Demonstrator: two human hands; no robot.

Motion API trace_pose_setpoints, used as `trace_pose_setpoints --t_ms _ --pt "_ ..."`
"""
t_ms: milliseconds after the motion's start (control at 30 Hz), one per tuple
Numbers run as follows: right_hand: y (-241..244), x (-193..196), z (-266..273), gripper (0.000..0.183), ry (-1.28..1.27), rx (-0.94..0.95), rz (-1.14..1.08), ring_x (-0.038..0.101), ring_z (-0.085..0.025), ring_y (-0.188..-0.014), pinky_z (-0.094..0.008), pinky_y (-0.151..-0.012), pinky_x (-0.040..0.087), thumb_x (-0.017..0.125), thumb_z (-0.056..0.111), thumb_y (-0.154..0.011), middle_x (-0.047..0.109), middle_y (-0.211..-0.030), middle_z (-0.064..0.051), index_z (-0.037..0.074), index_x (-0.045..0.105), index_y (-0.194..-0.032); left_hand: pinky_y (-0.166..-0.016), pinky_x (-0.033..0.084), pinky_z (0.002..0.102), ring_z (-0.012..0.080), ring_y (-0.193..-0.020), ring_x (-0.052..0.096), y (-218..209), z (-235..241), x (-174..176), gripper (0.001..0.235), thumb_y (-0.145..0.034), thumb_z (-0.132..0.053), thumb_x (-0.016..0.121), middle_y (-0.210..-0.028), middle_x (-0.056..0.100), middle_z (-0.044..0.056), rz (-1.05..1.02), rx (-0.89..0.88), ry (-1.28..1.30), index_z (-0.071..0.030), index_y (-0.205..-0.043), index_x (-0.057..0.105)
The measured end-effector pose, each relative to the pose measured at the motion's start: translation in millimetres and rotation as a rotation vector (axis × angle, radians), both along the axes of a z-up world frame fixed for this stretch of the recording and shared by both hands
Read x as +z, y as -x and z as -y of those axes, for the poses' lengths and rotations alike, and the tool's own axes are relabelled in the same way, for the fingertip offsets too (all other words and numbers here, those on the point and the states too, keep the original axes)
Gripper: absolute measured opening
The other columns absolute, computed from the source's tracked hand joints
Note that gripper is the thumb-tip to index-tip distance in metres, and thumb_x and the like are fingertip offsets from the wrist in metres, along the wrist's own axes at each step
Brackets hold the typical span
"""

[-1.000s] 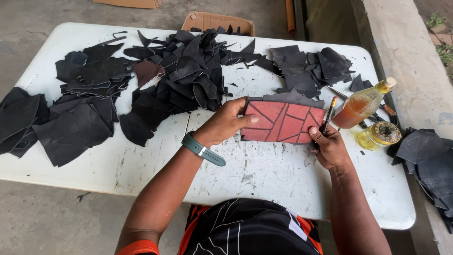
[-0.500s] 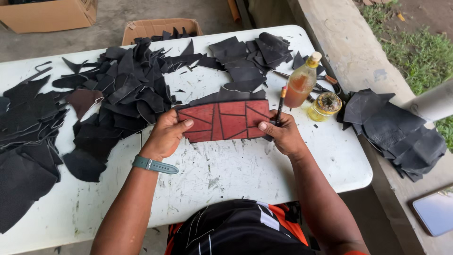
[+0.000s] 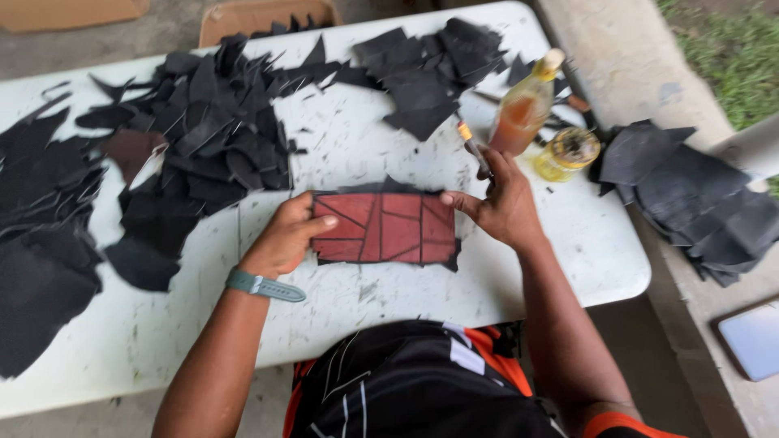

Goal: The person places a red patterned template on a stack of black leather pieces and uses a pencil to trace lines onto the leather. The person repeatedly lifts the template, selects new leather pieces from a pile, and repeats the tracing process.

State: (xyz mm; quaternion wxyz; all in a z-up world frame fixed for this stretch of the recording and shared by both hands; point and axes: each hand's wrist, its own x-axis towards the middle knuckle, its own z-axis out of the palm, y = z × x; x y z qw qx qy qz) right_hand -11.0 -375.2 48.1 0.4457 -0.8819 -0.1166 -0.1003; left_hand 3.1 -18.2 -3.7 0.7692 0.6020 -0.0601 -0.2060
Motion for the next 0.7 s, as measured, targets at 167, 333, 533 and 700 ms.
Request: trace_pose_setpoints --t_ms 167,333,533,700 --pt "8 4 -38 0.080 0.415 0.129 -0.099 0.068 -0.037 -0.088 -0.044 -0.077 0.054 0.098 0.041 -0.056 0.063 -0.109 -0.016 0.002 0.068 -0.119 -0.087 0.062 0.035 0.0199 -0.098 0.073 12 8 -12 0.038 -0.086 0.004 0.068 -0.110 0.075 0.015 -0.051 0.082 -0.159 0.004 -0.123 0.061" --pt "-6 -8 -20 0.042 0.259 0.203 -0.438 0.064 -0.022 -0.073 -0.036 -0.067 0.051 0.090 0.031 -0.074 0.071 -0.079 -0.009 0.003 0.073 -0.101 -0.084 0.060 0.033 0.0190 -0.094 0.073 14 -2 -17 0.042 -0.082 0.001 0.080 -0.103 0.076 0.014 -0.039 0.108 -0.082 0.008 -0.120 0.064" --pt "9 -4 73 0.020 -0.233 0.163 -0.534 0.057 -0.008 -0.068 -0.027 -0.056 0.045 0.078 0.012 -0.083 0.074 -0.083 0.001 0.003 0.072 -0.099 -0.081 0.060 0.029 0.0154 -0.088 0.069 17 -15 -19 0.033 -0.084 -0.003 0.082 -0.094 0.073 0.009 -0.018 0.009 -0.094 0.006 -0.115 0.072" --pt "17 -23 103 0.018 -0.165 -0.008 -0.572 0.056 -0.011 -0.068 -0.029 -0.058 0.047 0.079 0.011 -0.086 0.065 -0.078 -0.001 0.003 0.073 -0.101 -0.077 0.059 0.030 0.0149 -0.085 0.068 6 25 -25 0.025 -0.094 -0.010 0.069 -0.099 0.073 0.006 0.245 0.148 -0.413 0.003 -0.116 0.070"
